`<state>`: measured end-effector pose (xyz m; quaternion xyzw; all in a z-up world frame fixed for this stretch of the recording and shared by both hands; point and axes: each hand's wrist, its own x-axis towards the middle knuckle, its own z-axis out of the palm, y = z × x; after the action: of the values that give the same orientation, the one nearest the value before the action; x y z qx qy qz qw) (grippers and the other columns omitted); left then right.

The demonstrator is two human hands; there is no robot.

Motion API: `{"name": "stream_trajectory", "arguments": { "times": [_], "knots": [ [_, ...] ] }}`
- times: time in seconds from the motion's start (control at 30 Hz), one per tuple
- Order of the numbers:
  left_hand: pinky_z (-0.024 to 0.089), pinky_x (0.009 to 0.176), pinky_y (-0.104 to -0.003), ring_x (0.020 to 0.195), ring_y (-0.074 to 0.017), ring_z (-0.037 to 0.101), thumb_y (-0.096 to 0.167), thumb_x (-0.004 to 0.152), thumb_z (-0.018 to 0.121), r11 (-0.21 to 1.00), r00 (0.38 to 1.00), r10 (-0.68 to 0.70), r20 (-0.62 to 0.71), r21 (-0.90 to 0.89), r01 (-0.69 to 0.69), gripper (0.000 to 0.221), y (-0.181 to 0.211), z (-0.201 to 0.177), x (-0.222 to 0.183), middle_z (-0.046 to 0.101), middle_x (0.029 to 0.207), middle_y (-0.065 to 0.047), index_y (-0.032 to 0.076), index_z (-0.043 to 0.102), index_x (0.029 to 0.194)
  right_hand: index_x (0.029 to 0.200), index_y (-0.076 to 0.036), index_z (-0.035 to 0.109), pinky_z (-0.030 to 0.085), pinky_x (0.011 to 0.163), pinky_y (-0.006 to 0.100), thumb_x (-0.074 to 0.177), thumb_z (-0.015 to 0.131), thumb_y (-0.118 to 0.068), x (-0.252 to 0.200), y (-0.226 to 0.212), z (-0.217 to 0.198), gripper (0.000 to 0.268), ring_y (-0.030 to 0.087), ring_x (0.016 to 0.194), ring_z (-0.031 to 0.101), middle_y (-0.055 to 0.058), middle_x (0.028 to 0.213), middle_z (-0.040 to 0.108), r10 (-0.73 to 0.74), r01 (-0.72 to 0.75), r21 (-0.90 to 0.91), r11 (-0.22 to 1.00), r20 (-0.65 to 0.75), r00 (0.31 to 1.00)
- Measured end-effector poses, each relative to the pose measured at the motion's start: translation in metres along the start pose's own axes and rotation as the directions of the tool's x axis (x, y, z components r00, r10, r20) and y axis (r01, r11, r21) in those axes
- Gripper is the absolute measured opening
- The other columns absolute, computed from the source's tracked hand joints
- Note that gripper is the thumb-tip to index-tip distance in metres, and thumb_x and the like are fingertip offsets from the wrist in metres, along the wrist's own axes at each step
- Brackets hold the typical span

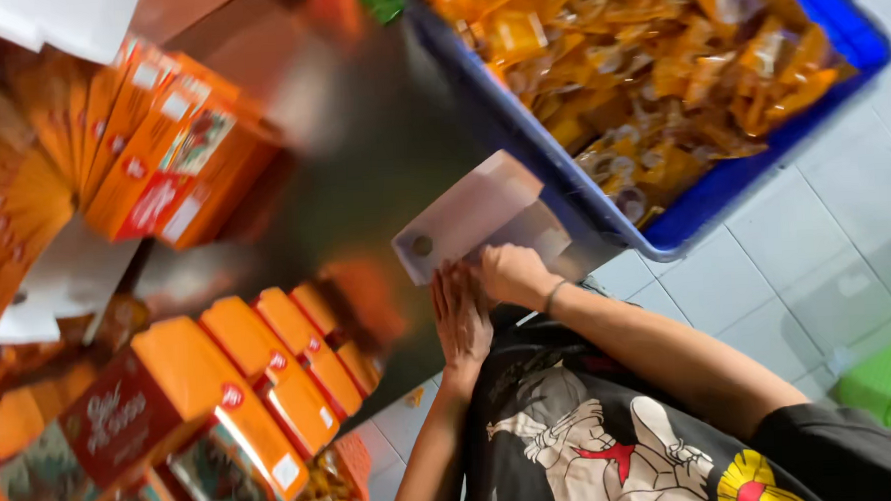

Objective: The person picks up individually wrapped pies from a large blue crate and places them into cardboard boxes, then stacks the filled boxes onto existing piles.

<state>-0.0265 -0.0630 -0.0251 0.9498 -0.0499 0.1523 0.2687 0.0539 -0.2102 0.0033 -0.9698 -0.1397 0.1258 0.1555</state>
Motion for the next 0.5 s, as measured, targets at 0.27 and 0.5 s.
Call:
{"name": "stream_trajectory", "arguments": {
  "times": [0.27, 0.5],
  "knots": [
    [0.023, 0.118, -0.059, 0.149, -0.0487, 0.028, 0.032, 0.105, 0.047, 0.983, 0.913, -0.16, 0.374, 0.144, 0.113, 0.062, 0.027, -0.006, 0.037, 0.037, 0.16, -0.026, 0.007, 0.033, 0.16, 0.113, -0.027, 0.062, 0.06, 0.078, 0.053, 0.096, 0.057, -0.043, -0.014, 0.206, -0.093, 0.024, 0.039, 0.087, 0.074, 0.014, 0.089, 0.074, 0.573, -0.558, 0.166, 0.813, -0.05, 0.818],
    [0.049, 0.103, -0.039, 0.121, -0.0274, 0.066, 0.012, 0.099, 0.057, 0.912, 0.886, 0.397, 0.24, -0.208, -0.353, 0.033, 0.175, 0.067, 0.204, 0.069, 0.124, -0.006, 0.013, 0.062, 0.131, 0.117, 0.002, 0.052, 0.057, 0.08, 0.063, 0.086, 0.068, -0.044, 0.003, 0.236, -0.036, 0.058, 0.051, 0.09, 0.072, 0.033, 0.087, 0.071, 0.528, -0.523, 0.322, 0.789, 0.08, 0.845]
  ]
}}
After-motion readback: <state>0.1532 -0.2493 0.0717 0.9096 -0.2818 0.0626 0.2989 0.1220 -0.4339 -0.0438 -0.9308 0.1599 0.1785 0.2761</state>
